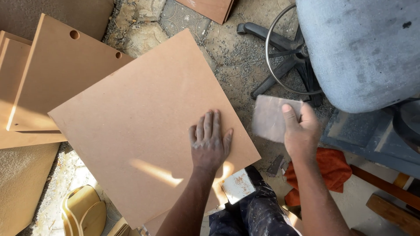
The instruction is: The person sits on a low chair and sands a rectangular wooden board using a sanding block held in their right hand. They systematically rub the block along the edges and surface of the board, which rests on their lap, while other similar boards are stacked nearby on the ground.
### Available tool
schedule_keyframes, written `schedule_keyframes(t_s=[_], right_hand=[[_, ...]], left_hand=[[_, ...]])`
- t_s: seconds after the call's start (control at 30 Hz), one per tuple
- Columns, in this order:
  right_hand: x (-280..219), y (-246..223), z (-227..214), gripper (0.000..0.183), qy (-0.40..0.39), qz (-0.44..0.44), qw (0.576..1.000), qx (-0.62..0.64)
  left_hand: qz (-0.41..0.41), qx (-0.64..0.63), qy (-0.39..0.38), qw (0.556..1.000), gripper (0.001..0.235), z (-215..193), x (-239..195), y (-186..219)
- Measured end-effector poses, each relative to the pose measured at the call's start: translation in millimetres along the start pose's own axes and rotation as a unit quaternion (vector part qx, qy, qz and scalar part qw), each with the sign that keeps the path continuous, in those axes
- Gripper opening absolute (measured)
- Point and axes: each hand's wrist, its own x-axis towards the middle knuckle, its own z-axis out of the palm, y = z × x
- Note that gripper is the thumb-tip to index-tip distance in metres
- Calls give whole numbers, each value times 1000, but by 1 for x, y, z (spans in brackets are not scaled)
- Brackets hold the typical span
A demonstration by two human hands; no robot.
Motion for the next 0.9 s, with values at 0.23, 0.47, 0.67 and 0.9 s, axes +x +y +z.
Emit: schedule_keyframes(t_s=[0.23,0.47,0.67,0.9], right_hand=[[-18,18,18,26,-187,79,979,-13],[-49,27,35,47,-244,-40,968,36],[-27,15,102,99,-144,-126,962,-197],[-25,9,91,103,-108,-181,964,-164]], left_hand=[[-129,42,-123,983,94,-12,16,11],[-43,58,-165,984,95,-21,13,-17],[-27,59,-109,992,89,-5,11,-26],[-19,75,-76,994,84,-8,12,-19]])
